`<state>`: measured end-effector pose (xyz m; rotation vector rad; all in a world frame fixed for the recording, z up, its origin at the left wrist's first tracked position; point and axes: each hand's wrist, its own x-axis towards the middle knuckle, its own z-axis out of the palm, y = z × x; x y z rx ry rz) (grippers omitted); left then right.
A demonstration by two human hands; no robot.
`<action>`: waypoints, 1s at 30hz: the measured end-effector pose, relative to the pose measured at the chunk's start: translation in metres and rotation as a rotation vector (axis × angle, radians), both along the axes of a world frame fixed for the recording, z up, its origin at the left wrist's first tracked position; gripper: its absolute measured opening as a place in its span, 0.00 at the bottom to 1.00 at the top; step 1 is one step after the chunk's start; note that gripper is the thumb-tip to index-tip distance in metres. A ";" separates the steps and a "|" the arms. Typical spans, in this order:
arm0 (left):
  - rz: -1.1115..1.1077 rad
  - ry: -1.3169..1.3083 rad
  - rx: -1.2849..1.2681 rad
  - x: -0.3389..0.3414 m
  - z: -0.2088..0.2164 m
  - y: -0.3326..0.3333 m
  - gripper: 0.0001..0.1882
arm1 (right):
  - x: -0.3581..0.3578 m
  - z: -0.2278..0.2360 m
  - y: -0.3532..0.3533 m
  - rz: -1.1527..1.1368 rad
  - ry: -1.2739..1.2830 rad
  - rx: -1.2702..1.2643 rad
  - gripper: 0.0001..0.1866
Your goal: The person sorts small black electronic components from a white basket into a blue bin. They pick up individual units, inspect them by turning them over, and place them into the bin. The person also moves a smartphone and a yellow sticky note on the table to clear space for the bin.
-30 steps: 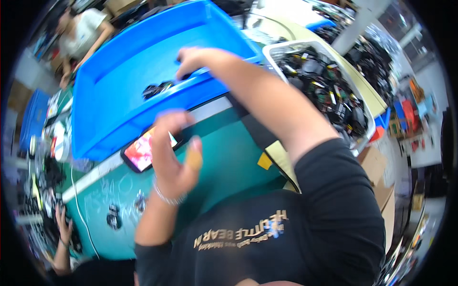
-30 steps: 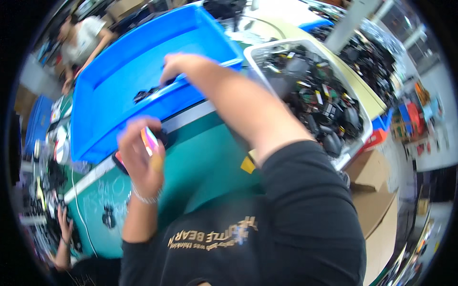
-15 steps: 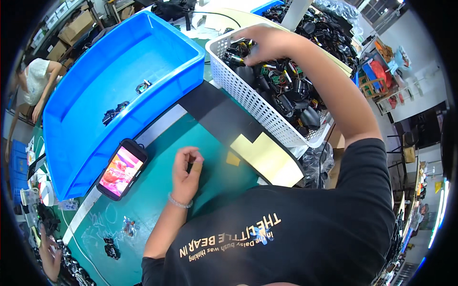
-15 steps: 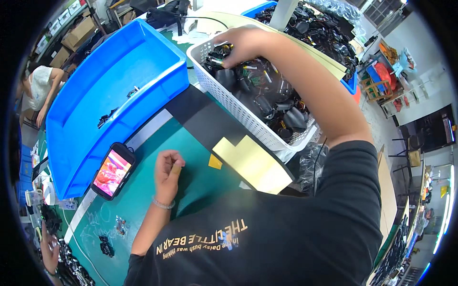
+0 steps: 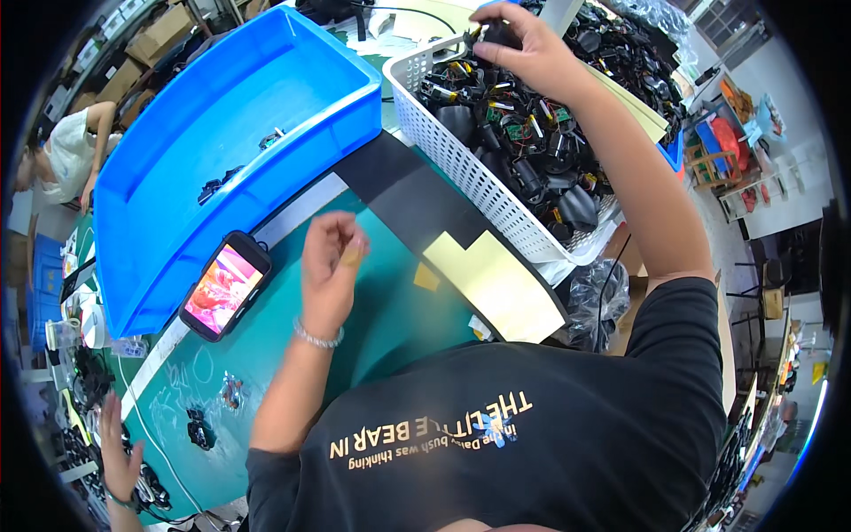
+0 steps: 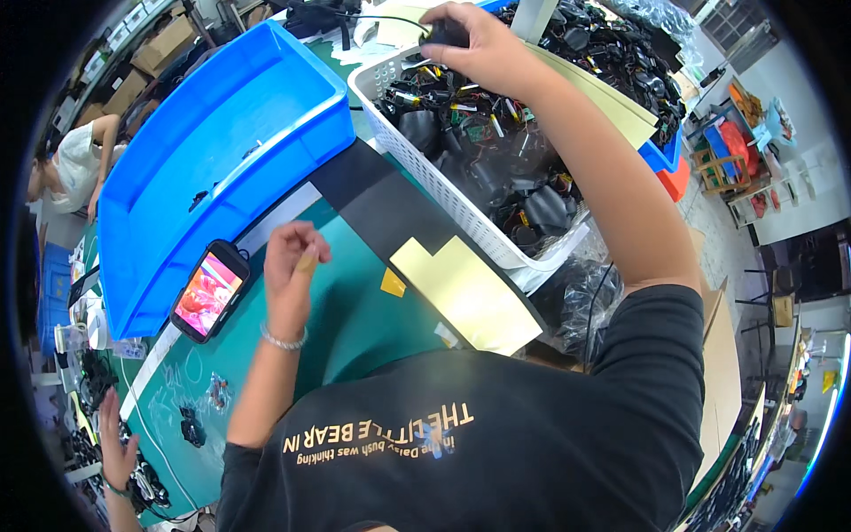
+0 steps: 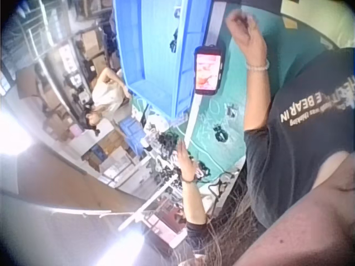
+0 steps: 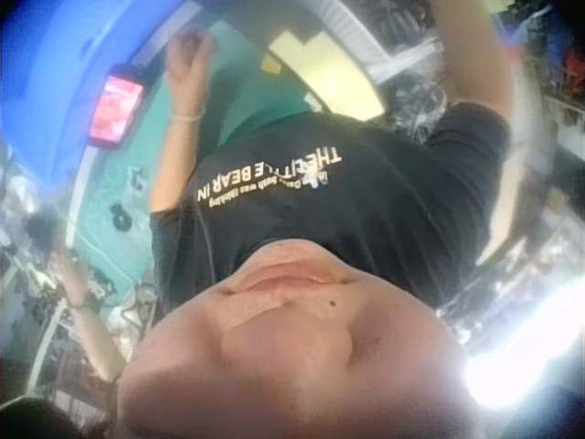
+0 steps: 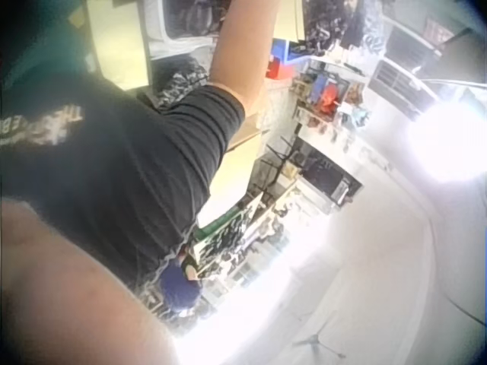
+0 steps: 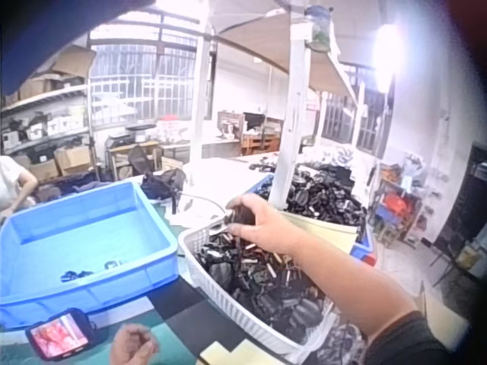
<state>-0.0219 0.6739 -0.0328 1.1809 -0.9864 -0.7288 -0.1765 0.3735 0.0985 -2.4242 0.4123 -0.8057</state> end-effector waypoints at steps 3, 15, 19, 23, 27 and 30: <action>-0.030 0.056 -0.081 0.003 0.030 -0.029 0.14 | 0.016 0.034 0.027 -0.109 -0.001 0.211 0.21; 0.085 0.094 -0.156 -0.029 -0.039 0.023 0.11 | 0.252 -0.066 0.026 0.200 0.061 0.102 0.14; 0.059 0.132 -0.030 -0.015 -0.049 0.048 0.10 | 0.294 -0.116 0.020 0.171 0.824 -0.035 0.18; 0.062 0.128 -0.086 -0.009 -0.060 0.033 0.11 | 0.287 -0.109 0.015 0.312 1.019 -0.266 0.24; 0.041 0.095 -0.017 -0.007 -0.062 0.030 0.10 | 0.231 -0.041 0.035 0.162 0.494 -0.373 0.35; -0.012 0.228 -0.024 0.002 -0.056 0.039 0.11 | 0.160 0.034 0.054 0.040 0.225 -0.604 0.21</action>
